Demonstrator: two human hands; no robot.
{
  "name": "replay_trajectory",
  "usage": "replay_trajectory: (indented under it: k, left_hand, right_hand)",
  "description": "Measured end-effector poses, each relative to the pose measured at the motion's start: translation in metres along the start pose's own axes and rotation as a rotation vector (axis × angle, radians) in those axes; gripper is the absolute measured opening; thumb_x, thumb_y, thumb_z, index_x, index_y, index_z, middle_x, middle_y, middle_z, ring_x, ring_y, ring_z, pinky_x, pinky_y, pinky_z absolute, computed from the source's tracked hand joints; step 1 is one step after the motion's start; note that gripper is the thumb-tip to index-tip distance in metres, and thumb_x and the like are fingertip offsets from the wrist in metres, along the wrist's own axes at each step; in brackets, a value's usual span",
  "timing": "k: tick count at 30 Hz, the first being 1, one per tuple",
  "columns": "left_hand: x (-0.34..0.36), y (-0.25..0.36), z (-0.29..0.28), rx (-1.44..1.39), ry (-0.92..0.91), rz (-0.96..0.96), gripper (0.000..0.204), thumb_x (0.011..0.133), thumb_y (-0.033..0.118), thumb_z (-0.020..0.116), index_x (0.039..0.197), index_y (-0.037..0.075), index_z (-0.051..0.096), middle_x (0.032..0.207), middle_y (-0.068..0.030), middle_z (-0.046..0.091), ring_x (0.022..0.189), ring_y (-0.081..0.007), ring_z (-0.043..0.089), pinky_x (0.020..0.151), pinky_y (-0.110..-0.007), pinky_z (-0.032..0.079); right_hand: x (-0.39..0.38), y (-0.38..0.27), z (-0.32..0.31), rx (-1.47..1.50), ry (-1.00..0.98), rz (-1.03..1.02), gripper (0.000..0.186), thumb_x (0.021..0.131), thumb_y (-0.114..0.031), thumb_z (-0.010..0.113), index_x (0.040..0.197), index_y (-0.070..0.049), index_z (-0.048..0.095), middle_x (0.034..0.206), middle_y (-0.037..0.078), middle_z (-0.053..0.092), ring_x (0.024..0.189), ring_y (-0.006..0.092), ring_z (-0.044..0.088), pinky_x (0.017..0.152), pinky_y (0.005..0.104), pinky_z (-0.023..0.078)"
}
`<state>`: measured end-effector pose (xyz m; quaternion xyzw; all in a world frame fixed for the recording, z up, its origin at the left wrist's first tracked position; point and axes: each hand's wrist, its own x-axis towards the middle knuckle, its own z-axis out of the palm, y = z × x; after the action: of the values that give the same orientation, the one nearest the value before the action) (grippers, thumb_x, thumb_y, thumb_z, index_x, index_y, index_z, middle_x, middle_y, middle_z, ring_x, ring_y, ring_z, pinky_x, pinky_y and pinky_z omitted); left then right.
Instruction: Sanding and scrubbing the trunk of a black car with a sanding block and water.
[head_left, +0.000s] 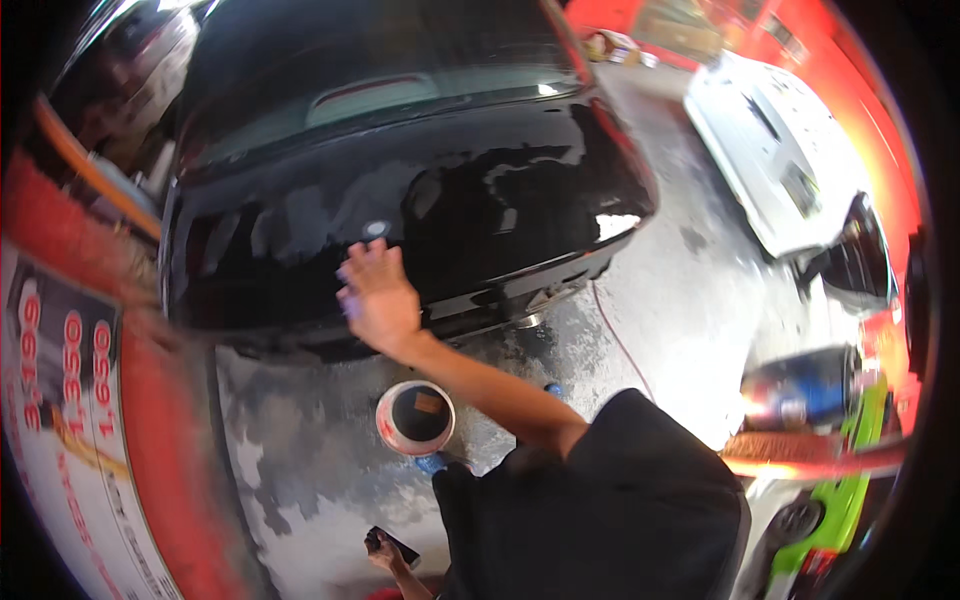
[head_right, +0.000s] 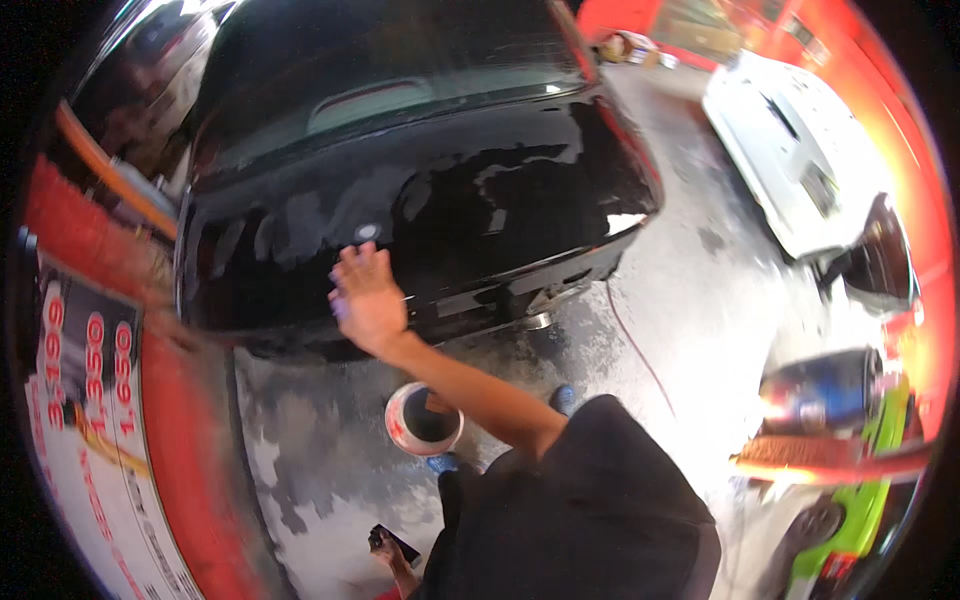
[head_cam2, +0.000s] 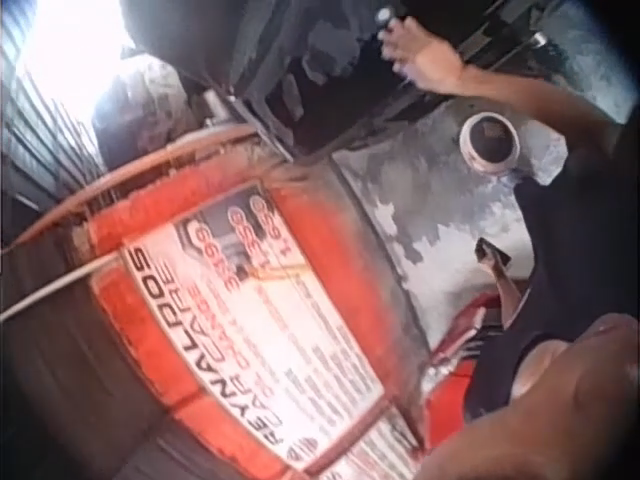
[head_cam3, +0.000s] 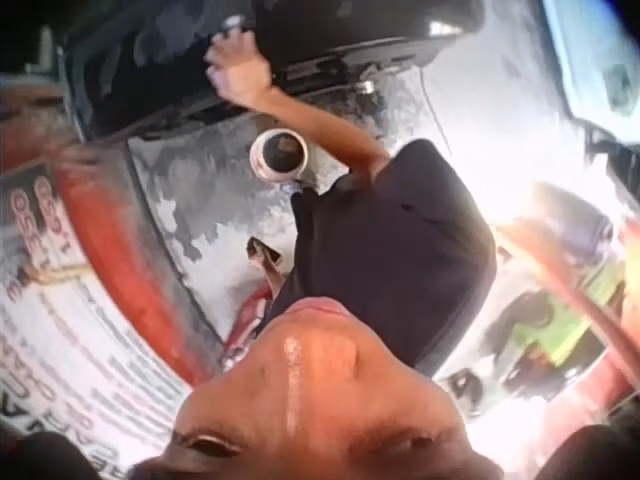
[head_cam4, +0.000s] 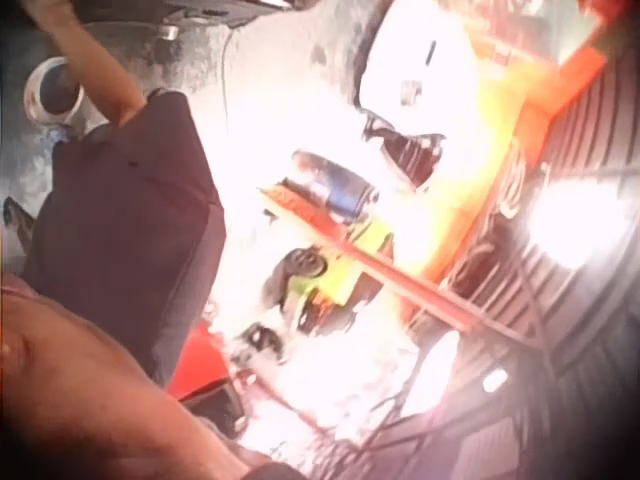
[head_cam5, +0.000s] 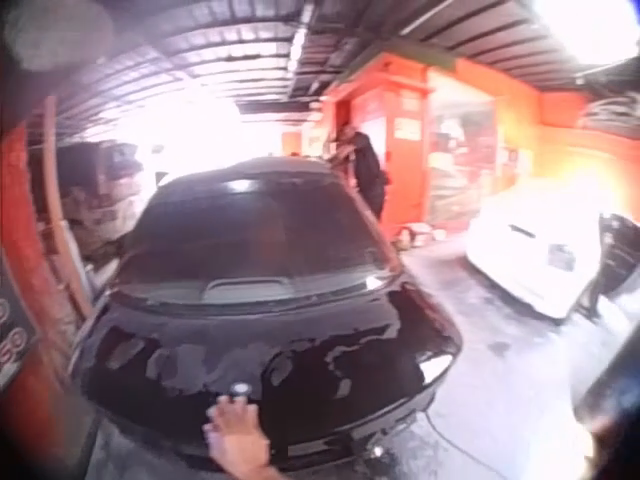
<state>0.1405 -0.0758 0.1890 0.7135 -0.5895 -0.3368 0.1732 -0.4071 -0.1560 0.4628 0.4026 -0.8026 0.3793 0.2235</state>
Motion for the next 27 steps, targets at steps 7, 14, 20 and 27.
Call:
replay_trajectory:
  k: [7, 14, 20, 27]
  left_hand:
    - [0.141, 0.037, -0.019, 0.171, -0.011, 0.251, 0.023, 0.089, 0.028, 0.069, 0.091, 0.006, 0.071, 0.086, -0.0136, 0.075, 0.082, -0.0325, 0.072, 0.075, -0.046, 0.056]
    - [0.188, 0.077, -0.011, 0.275, -0.01, 0.353, 0.028, 0.086, 0.029, 0.072, 0.094, 0.002, 0.072, 0.091, -0.0178, 0.075, 0.085, -0.0365, 0.072, 0.079, -0.047, 0.057]
    - [0.142, 0.096, -0.012, 0.274, 0.043, 0.324, 0.03, 0.088, 0.029, 0.071, 0.098, 0.0, 0.071, 0.095, -0.0197, 0.075, 0.091, -0.0353, 0.073, 0.083, -0.045, 0.056]
    - [0.098, 0.157, -0.012, 0.275, 0.007, 0.246, 0.033, 0.089, 0.029, 0.07, 0.104, 0.0, 0.071, 0.099, -0.0198, 0.076, 0.094, -0.0356, 0.073, 0.084, -0.045, 0.056]
  right_hand:
    - [0.004, -0.033, 0.024, 0.204, 0.013, -0.087, 0.036, 0.079, -0.021, 0.079, 0.11, -0.01, 0.066, 0.121, 0.014, 0.057, 0.131, 0.04, 0.05, 0.113, 0.0519, 0.038]
    - [-0.004, 0.1, -0.123, -0.053, 0.359, 0.16, 0.017, 0.092, -0.005, 0.054, 0.092, -0.008, 0.07, 0.101, 0.011, 0.07, 0.107, 0.0342, 0.065, 0.101, 0.0447, 0.049]
    - [-0.017, 0.297, -0.183, -0.211, 0.62, 0.554, 0.026, 0.091, -0.023, 0.078, 0.11, -0.006, 0.072, 0.12, 0.016, 0.073, 0.128, 0.039, 0.061, 0.109, 0.0463, 0.046]
    - [0.039, 0.439, -0.246, -0.369, 0.414, 0.821, 0.052, 0.093, -0.05, 0.07, 0.122, -0.006, 0.068, 0.119, 0.022, 0.07, 0.115, 0.0439, 0.063, 0.098, 0.051, 0.05]
